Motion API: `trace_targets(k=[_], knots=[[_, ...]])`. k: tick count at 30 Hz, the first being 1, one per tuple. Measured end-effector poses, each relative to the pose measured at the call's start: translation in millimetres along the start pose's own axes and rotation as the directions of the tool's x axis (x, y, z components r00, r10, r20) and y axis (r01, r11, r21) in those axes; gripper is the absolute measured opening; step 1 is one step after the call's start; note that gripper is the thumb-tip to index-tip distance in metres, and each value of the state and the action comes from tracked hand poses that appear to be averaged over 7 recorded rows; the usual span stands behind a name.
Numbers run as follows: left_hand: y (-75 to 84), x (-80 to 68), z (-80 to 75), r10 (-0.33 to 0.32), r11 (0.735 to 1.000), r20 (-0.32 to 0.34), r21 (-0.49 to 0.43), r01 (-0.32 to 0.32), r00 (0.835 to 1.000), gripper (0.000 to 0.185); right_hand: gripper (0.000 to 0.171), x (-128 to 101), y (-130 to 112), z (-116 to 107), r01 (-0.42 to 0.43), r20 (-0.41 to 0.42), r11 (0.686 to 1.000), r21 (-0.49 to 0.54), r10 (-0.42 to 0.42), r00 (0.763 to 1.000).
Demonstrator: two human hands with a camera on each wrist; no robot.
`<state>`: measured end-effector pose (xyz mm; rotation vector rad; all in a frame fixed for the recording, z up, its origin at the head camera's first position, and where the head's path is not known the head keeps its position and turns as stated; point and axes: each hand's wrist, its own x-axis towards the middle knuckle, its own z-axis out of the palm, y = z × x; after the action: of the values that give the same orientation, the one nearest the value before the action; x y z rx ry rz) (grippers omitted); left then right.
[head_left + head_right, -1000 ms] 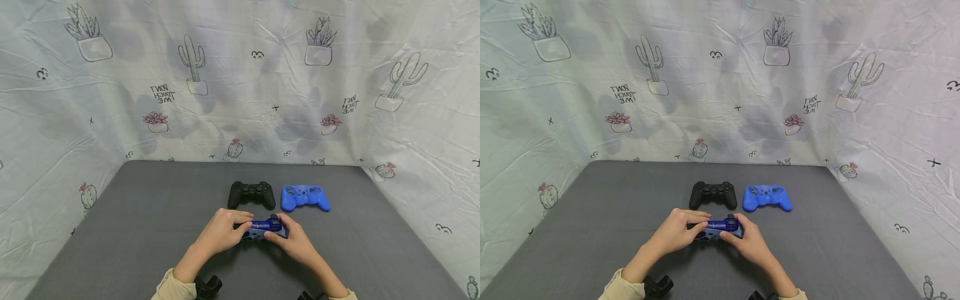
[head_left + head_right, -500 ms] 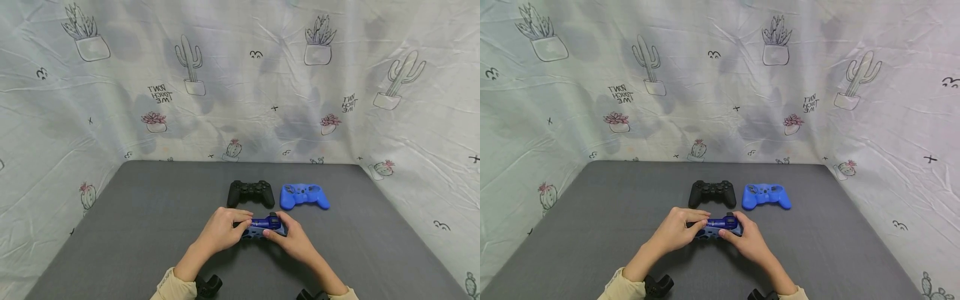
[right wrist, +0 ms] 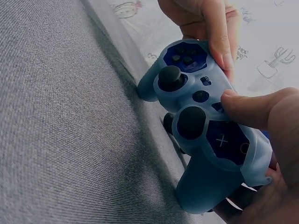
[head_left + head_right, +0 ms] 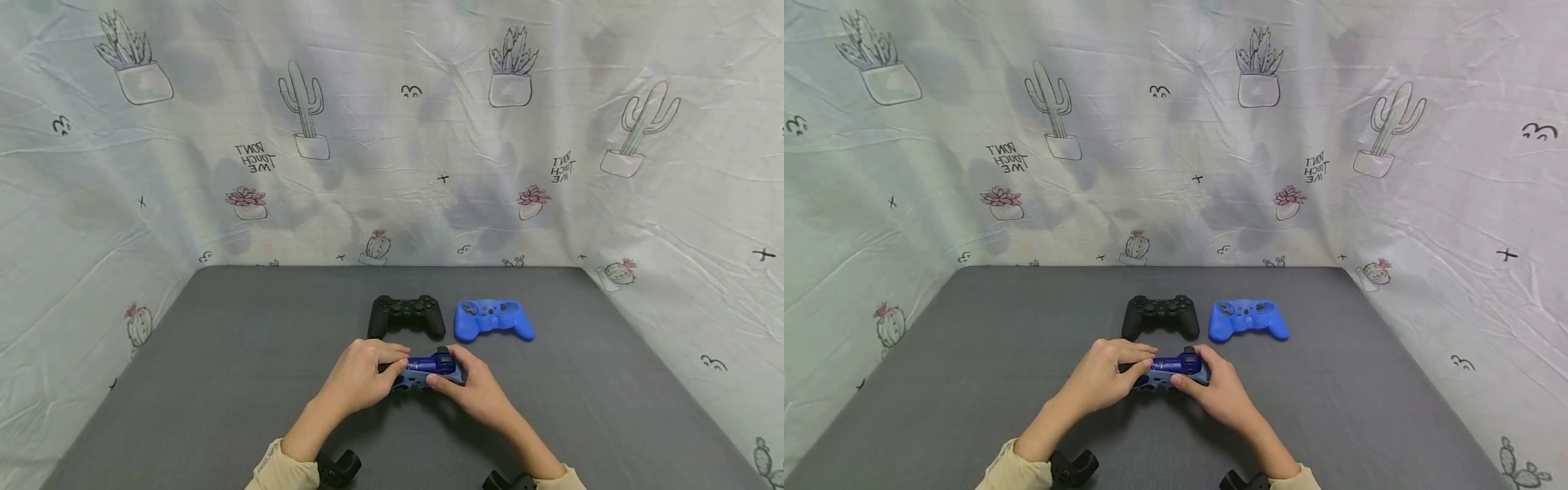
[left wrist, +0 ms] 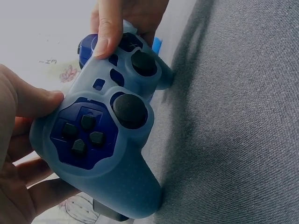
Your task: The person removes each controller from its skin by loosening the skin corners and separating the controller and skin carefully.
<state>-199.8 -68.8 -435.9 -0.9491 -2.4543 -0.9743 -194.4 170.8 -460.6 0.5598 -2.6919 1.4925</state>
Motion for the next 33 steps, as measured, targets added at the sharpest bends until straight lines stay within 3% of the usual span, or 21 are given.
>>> trace_targets(k=[4,9,16,20,28,33], knots=[[-1.0,-1.2,-0.8,0.003,1.000,0.005,-0.004,-0.003,1.000,0.016,0.036,0.5,-0.3,1.2,0.002,0.004,1.000,0.002,-0.002,1.000],[1.6,-0.7,2.1,0.014,1.000,-0.038,0.009,-0.014,0.999,0.014,0.036,-0.4,-0.6,1.3,0.008,-0.007,1.000,0.010,-0.008,1.000],[5.3,-1.4,7.5,0.008,0.998,-0.087,0.063,-0.003,0.996,0.013,0.034,-0.6,-2.1,2.6,-0.012,-0.039,1.000,0.009,0.012,0.999],[5.5,-1.9,9.2,0.039,0.993,-0.113,0.114,-0.026,0.993,0.011,0.030,-1.0,-5.1,4.2,-0.029,-0.061,0.999,0.031,0.031,0.998],[5.8,-1.8,16.9,0.126,0.982,-0.226,0.166,-0.089,0.966,0.005,0.027,-0.6,-5.6,6.5,-0.009,-0.086,0.999,0.041,0.012,0.996],[6.0,-5.1,21.5,0.121,0.989,-0.304,0.121,-0.087,0.945,0.005,0.027,-0.9,-4.9,10.4,-0.030,-0.095,0.999,0.034,0.033,0.995]])
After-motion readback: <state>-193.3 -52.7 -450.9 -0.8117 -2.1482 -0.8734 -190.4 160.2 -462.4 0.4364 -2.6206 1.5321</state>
